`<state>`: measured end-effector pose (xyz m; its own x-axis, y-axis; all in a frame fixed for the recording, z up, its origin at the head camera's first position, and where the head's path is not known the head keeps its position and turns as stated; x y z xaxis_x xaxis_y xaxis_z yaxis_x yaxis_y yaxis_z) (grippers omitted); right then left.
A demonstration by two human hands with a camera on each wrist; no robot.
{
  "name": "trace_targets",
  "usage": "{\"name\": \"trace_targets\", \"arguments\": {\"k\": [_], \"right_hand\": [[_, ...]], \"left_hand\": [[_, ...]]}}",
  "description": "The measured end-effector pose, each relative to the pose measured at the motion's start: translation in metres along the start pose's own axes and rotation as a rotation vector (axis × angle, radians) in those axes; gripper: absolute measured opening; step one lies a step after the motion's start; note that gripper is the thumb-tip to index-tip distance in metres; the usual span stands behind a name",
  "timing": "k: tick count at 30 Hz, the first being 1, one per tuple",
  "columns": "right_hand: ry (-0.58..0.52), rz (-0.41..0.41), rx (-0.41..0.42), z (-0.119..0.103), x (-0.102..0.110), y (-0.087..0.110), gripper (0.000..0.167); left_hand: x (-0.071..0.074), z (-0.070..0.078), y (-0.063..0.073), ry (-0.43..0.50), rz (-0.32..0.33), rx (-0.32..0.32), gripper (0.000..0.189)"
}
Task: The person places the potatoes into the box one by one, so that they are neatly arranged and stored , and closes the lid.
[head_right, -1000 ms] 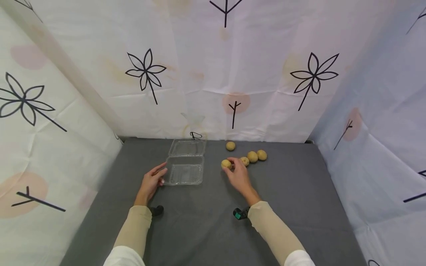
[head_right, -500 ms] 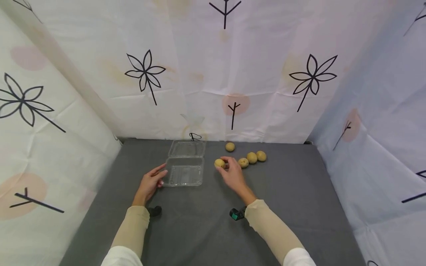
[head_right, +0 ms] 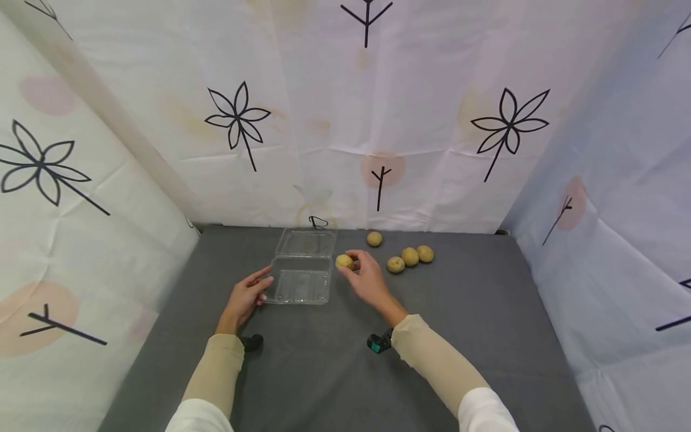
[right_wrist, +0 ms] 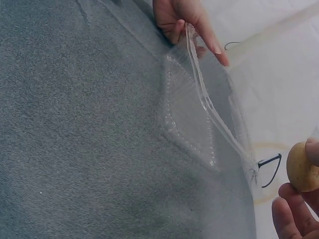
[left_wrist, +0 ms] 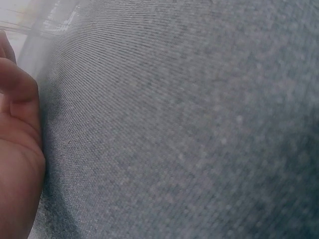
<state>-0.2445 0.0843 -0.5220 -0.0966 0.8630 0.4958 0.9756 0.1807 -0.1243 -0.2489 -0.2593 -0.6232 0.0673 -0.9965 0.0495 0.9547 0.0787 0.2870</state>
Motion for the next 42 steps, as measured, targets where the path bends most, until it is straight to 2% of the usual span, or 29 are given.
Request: {"name": "trace_targets", "arguments": {"k": [13,24,34,42], "right_hand": [[0.003,-0.043,0.015,-0.006,-0.008,-0.008,0.046],[-0.014,-0.098,0.015,-0.016,-0.024,-0.014,0.042],[-0.003,-0.105,0.036,-0.015,-0.035,-0.021,0.041],[-0.04,-0.134,0.006,-0.016,-0.049,-0.026,0.039]], "left_hand": [[0.0,0.0,0.001,-0.01,0.02,0.0,0.049],[0.001,0.0,0.002,-0.031,-0.002,0.008,0.053],[-0.006,0.02,0.013,0.004,-0.038,0.039,0.051],[-0.006,0.023,0.016,0.001,-0.038,0.056,0.051]]}}
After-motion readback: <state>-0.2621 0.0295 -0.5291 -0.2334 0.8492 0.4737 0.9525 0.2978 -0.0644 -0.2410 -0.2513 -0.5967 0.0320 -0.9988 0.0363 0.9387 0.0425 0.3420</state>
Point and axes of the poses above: each hand's wrist, its own y-axis away from the middle knuckle, its own x-axis out of the back of the hand, z = x × y, the point moved 4 cm from there along -y, towards the middle knuckle
